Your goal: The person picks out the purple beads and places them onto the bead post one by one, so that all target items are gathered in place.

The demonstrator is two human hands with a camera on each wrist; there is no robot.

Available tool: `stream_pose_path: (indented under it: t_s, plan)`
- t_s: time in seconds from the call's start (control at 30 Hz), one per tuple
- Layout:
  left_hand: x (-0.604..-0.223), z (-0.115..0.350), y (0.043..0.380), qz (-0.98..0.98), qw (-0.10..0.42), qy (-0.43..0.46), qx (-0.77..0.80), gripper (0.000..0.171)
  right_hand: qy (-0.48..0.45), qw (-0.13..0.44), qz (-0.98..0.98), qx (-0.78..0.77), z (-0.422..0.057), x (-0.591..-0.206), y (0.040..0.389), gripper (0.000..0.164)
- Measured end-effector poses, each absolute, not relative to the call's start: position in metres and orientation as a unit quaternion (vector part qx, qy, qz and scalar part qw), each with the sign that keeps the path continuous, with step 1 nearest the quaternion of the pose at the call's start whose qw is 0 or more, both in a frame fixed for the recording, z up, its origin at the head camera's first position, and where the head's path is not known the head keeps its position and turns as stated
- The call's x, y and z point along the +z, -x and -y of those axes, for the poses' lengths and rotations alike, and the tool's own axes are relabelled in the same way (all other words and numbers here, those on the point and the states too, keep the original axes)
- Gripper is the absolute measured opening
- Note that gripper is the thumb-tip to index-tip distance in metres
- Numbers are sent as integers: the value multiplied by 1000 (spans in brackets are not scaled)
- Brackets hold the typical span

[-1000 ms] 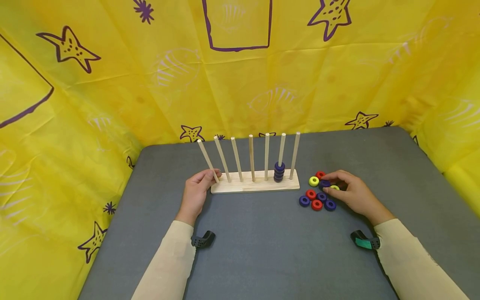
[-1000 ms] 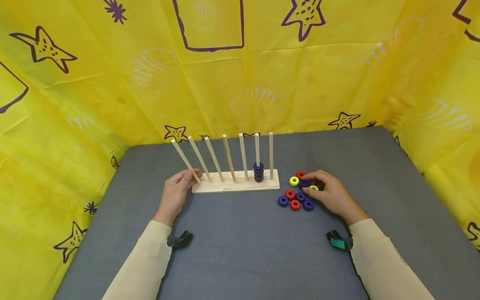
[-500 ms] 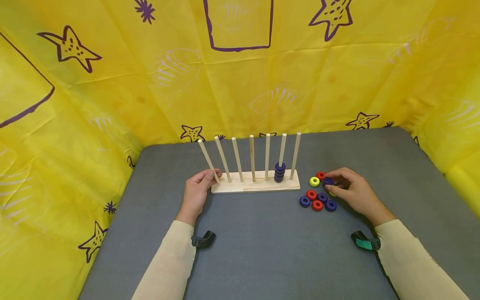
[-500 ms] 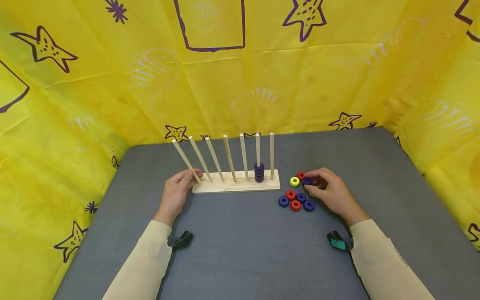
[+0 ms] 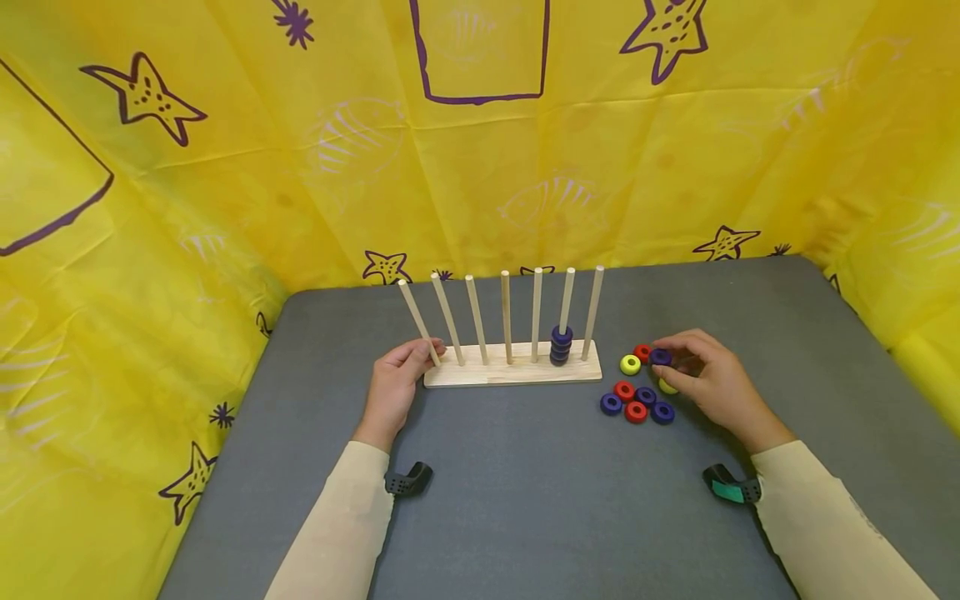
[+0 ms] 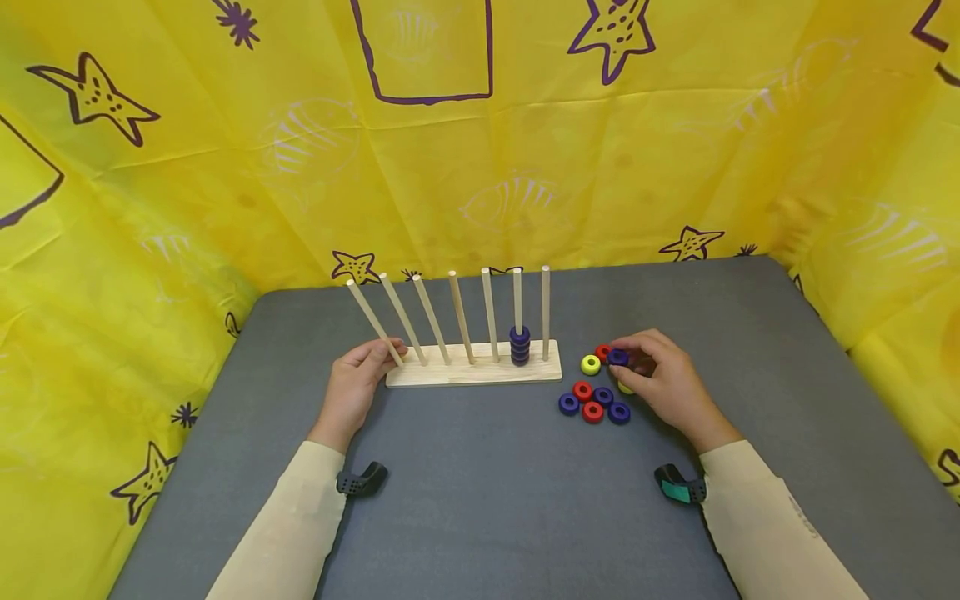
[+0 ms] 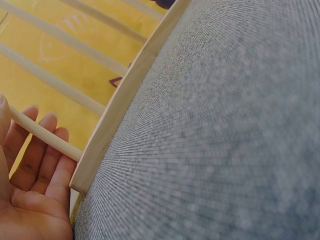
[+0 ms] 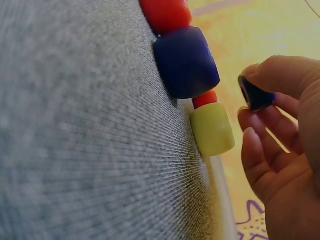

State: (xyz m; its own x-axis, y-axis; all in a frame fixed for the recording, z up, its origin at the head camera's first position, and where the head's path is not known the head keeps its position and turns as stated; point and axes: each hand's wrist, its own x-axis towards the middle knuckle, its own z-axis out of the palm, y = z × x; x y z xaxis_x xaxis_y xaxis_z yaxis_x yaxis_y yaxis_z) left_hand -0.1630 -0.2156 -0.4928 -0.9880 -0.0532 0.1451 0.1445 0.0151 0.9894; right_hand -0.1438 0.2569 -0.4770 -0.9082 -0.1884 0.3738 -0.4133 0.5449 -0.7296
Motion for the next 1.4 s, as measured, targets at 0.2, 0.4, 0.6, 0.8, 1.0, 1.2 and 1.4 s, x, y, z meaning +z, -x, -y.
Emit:
stream_pose_path:
  t_s: [0.2, 0.4, 0.6, 0.8, 1.0, 1.2, 1.4]
  plan:
    - [-493, 215, 163, 714, 70, 27, -696, 35, -181, 134, 870, 439, -252, -471, 142, 31]
    - [-492, 216, 162, 710, 69, 30, -700, 35, -193, 152, 863, 441, -247, -464, 141, 33]
    - [-492, 217, 163, 707, 71, 31, -703, 35, -202, 158, 863, 436, -237, -458, 144, 33]
    - [-493, 216, 163, 707, 70, 29, -704, 35, -220, 166, 858, 434, -231, -450, 144, 35]
    - [-494, 215, 163, 706, 72, 34, -704, 34, -235, 179, 849, 437, -227, -441, 144, 35]
    - [-494, 215, 164, 710, 70, 33, -700, 35, -241, 187, 847, 435, -223, -433, 145, 36]
    - [-493, 215, 163, 710, 68, 29, -700, 34, -243, 192, 845, 435, -221, -426, 146, 37]
